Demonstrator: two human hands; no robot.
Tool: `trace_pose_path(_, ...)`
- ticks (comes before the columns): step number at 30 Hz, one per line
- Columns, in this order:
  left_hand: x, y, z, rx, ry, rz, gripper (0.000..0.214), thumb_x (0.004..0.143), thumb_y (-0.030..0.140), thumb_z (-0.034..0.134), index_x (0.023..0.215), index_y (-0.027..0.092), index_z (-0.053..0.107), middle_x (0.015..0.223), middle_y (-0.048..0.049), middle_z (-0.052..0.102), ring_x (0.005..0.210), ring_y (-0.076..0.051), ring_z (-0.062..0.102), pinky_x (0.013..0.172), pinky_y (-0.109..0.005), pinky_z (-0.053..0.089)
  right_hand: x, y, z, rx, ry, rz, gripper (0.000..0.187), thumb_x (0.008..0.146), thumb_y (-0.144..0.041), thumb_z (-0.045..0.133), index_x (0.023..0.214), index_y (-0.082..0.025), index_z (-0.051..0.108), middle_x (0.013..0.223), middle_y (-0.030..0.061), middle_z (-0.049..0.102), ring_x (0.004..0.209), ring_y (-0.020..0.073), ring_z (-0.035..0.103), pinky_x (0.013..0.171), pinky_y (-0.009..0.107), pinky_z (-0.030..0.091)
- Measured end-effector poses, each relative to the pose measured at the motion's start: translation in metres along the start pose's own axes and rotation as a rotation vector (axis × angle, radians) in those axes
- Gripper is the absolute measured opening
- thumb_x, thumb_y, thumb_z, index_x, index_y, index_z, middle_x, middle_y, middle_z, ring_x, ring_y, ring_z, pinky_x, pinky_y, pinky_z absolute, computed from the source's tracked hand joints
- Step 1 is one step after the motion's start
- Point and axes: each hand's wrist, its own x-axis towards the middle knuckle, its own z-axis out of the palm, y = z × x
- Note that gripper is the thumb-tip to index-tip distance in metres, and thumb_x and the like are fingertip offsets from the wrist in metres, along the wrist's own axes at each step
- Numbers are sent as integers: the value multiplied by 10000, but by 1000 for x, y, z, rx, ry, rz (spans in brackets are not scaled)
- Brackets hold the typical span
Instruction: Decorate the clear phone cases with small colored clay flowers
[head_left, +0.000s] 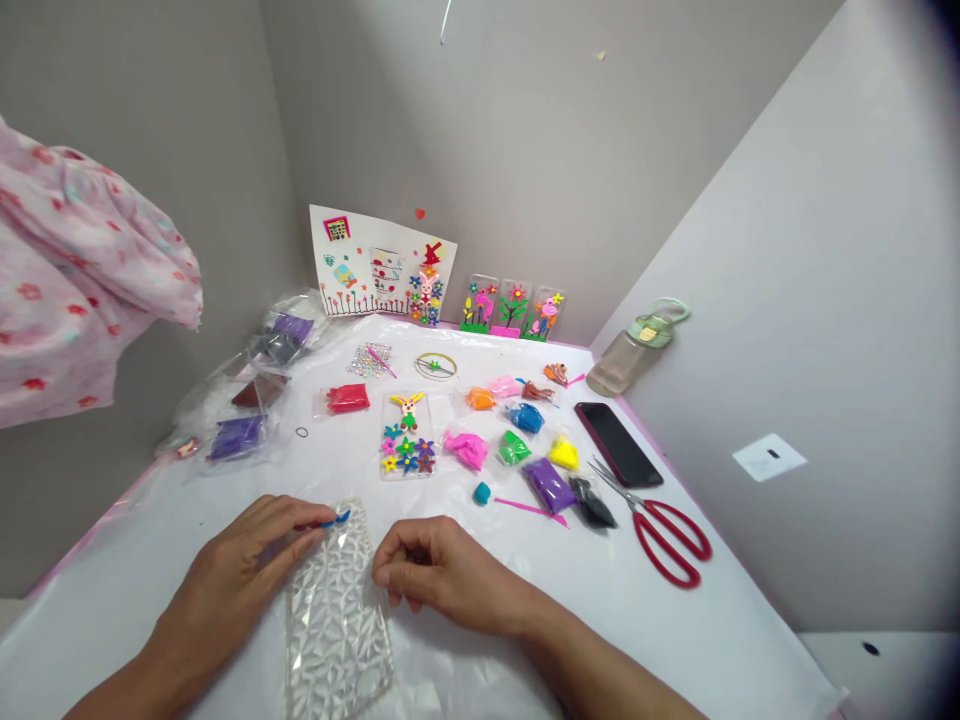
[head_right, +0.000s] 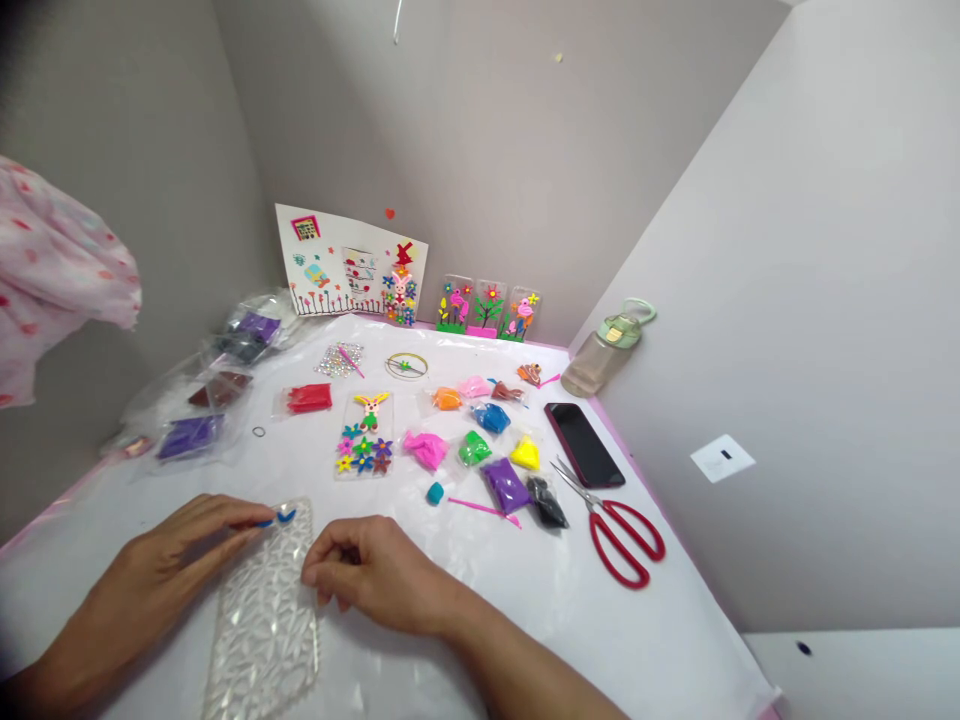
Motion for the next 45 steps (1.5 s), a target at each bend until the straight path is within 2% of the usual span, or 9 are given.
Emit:
trace_pose_path(9,1,-2,4,100,29,29,316,948,614,618,1009,341,764,1043,13,740,1021,-245,669,904,-343,502,0,-2,0,-6,-2,4,68,910,-195,663,864,-145,670,694,-35,593,601,65,503,585,170,409)
trace_pose_path(21,6,1,9,146,-1,25,324,964,600,585,973,315,739,974,2,707,970,-256,632,877,-380,448,0,-6,2,-15,3,23,77,908,-179,664,841,-141,665,686,-36,586,595,64,498,584,172,403)
trace_pose_path(27,6,3,8,175,-6,-14,331,954,609,587,969,309,726,979,-3,698,976,-268,626,887,-395,442,-1,-5,1,26,10,-10,131,898,-268,700,850,-149,677,714,-29,590,622,71,500,621,188,412)
trace_pose_path(33,10,-7,-2,213,-27,-38,367,934,633,562,960,320,751,989,-13,724,967,-277,648,883,-390,483,2,-2,-3,61,44,-59,319,882,-461,750,946,-153,702,783,-9,632,658,89,534,655,221,416)
trace_pose_path(36,11,-16,-8,209,-101,-32,355,938,632,575,1016,341,764,1029,-9,743,1006,-273,665,908,-386,504,5,1,-3,138,47,-49,369,798,-439,830,983,-158,677,773,-17,638,662,96,559,673,230,432)
trace_pose_path(39,9,-19,-13,184,-153,-25,353,945,636,580,1087,367,759,1119,-2,744,1075,-267,673,920,-371,521,7,3,-2,207,44,-48,342,792,-404,813,959,-156,647,773,-4,672,651,101,580,688,243,455)
trace_pose_path(42,7,-17,-16,170,-136,-5,364,941,642,581,1084,357,755,1121,-10,747,1056,-265,688,876,-349,543,8,5,-3,208,71,-43,266,822,-347,765,965,-156,647,771,7,698,641,106,595,691,253,466)
trace_pose_path(45,7,-13,-18,166,-108,-6,379,933,651,577,991,321,753,1035,-28,753,981,-270,696,837,-344,555,7,5,-5,183,106,-41,201,831,-284,741,962,-153,664,776,5,694,660,109,597,697,251,464)
